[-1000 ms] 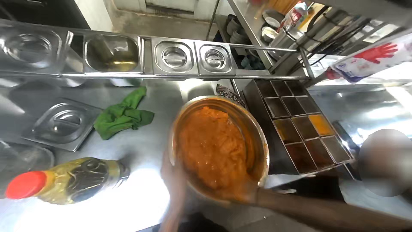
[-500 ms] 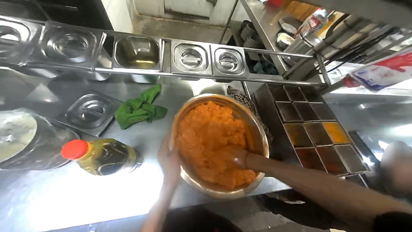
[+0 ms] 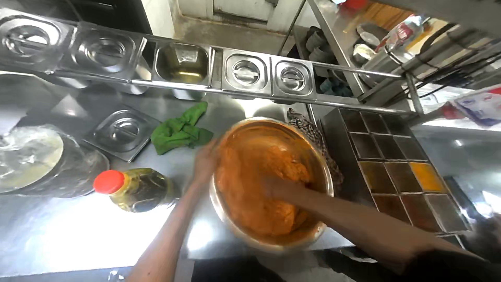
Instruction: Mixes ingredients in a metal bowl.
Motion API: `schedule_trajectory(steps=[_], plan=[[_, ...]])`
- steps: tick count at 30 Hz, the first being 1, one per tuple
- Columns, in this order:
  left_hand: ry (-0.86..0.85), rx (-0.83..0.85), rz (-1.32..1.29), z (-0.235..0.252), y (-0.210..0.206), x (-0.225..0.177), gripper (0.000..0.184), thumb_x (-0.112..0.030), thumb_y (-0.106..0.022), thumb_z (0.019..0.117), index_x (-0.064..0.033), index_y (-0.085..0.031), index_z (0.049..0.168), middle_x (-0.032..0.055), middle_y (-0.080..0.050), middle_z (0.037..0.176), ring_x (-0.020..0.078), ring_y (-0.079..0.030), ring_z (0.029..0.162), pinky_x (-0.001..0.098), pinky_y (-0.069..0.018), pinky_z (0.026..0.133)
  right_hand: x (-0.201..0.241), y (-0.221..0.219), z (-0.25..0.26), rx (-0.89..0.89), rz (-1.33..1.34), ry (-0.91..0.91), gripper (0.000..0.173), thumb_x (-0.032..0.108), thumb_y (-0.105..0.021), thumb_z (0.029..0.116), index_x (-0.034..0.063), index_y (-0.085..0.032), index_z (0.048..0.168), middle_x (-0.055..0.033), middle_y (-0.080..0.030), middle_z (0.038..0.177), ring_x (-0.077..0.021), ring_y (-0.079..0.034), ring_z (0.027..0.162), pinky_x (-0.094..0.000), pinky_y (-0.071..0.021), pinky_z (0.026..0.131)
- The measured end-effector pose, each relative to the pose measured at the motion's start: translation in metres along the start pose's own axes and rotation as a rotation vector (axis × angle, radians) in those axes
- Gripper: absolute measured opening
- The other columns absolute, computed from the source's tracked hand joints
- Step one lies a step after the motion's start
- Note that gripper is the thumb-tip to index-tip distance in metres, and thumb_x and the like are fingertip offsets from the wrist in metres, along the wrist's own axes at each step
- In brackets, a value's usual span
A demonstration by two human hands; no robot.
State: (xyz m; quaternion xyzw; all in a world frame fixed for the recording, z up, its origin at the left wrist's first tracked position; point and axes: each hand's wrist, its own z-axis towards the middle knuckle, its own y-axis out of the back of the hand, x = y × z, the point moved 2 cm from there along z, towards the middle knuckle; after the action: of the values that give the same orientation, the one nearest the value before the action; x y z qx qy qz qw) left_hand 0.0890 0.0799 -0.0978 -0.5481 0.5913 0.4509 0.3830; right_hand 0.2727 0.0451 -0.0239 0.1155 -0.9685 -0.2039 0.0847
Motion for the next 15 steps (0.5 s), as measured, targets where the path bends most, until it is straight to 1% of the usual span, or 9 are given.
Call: schedule_trajectory(steps=[2,3,5,6,8,10,12,13,15], plan=[[-0.035,0.010,0.014,0.007,0.012,0.001,0.042,-0.009,-0.059,0.1018,-0.0116,-0.059,0.144,0.0130,-0.068,0.127,0.0238,-0.067,0.107,0.0472,-0.0559,0.091,-0.022,-0.028,-0.006,0.011,-0.146,0.111,0.035,0.000,-0.052,0.1019,-0.0176,-0.055,0.132,-0.0384,-0.054,0.138,-0.0544,-0.049,0.132,-0.0662,-0.0374,0.110],[-0.030,0.017,0.018,0.004,0.015,0.004,0.042,-0.007,-0.059,0.1018,-0.0110,-0.058,0.144,0.0130,-0.068,0.126,0.0234,-0.067,0.107,0.0464,-0.0557,0.090,-0.039,-0.039,-0.007,-0.032,-0.174,0.138,0.035,0.000,-0.053,0.0999,-0.0152,-0.057,0.131,-0.0369,-0.056,0.135,-0.0534,-0.052,0.129,-0.0662,-0.0394,0.108],[-0.018,0.033,0.009,-0.001,0.017,0.009,0.044,-0.006,-0.058,0.1024,-0.0109,-0.056,0.146,0.0130,-0.068,0.127,0.0224,-0.068,0.106,0.0449,-0.0561,0.090,-0.073,-0.034,-0.019,-0.052,-0.183,0.022,0.035,0.004,-0.056,0.1007,-0.0113,-0.059,0.132,-0.0336,-0.056,0.137,-0.0501,-0.051,0.131,-0.0638,-0.0390,0.110],[-0.014,0.048,-0.001,-0.002,0.017,0.010,0.044,-0.007,-0.057,0.1027,-0.0108,-0.055,0.147,0.0127,-0.068,0.128,0.0221,-0.068,0.107,0.0448,-0.0561,0.091,-0.093,-0.027,-0.018,-0.018,-0.176,-0.087,0.035,0.003,-0.055,0.1021,-0.0142,-0.057,0.133,-0.0357,-0.055,0.139,-0.0521,-0.049,0.133,-0.0648,-0.0360,0.112],[-0.030,0.070,-0.016,-0.002,0.014,0.010,0.044,-0.007,-0.057,0.1025,-0.0100,-0.055,0.146,0.0131,-0.067,0.128,0.0227,-0.068,0.107,0.0451,-0.0565,0.091,-0.114,-0.004,-0.002,-0.085,-0.100,-0.212,0.038,0.006,-0.052,0.1033,-0.0150,-0.055,0.135,-0.0347,-0.052,0.142,-0.0491,-0.046,0.137,-0.0599,-0.0314,0.116],[-0.047,0.080,-0.001,0.000,0.007,0.003,0.043,-0.009,-0.057,0.1032,-0.0099,-0.056,0.146,0.0135,-0.067,0.130,0.0237,-0.067,0.110,0.0464,-0.0550,0.094,-0.082,0.027,0.002,-0.209,0.159,-0.188,0.040,0.006,-0.040,0.1096,-0.0165,-0.046,0.141,-0.0347,-0.044,0.150,-0.0461,-0.040,0.144,-0.0536,-0.0283,0.120],[-0.069,0.090,0.034,0.013,0.005,-0.003,0.041,-0.011,-0.053,0.1050,-0.0095,-0.056,0.146,0.0134,-0.065,0.134,0.0232,-0.064,0.120,0.0471,-0.0504,0.103,-0.029,0.052,0.012,-0.300,0.305,-0.068,0.041,0.008,-0.039,0.1104,-0.0143,-0.044,0.144,-0.0331,-0.043,0.152,-0.0436,-0.040,0.145,-0.0510,-0.0290,0.120],[-0.075,0.096,0.050,0.018,0.003,-0.004,0.039,-0.012,-0.051,0.1059,-0.0086,-0.057,0.145,0.0142,-0.065,0.135,0.0236,-0.062,0.123,0.0479,-0.0482,0.106,-0.001,0.054,0.013,-0.269,0.284,-0.011,0.041,0.009,-0.042,0.1097,-0.0145,-0.046,0.143,-0.0335,-0.045,0.151,-0.0445,-0.041,0.144,-0.0532,-0.0307,0.119],[-0.073,0.079,0.043,0.024,0.004,-0.006,0.036,-0.014,-0.053,0.1058,-0.0094,-0.061,0.140,0.0123,-0.067,0.131,0.0212,-0.064,0.120,0.0465,-0.0498,0.105,0.044,0.044,0.006,-0.094,0.045,0.079,0.039,0.008,-0.052,0.1053,-0.0158,-0.052,0.136,-0.0352,-0.051,0.143,-0.0478,-0.047,0.137,-0.0594,-0.0357,0.113]])
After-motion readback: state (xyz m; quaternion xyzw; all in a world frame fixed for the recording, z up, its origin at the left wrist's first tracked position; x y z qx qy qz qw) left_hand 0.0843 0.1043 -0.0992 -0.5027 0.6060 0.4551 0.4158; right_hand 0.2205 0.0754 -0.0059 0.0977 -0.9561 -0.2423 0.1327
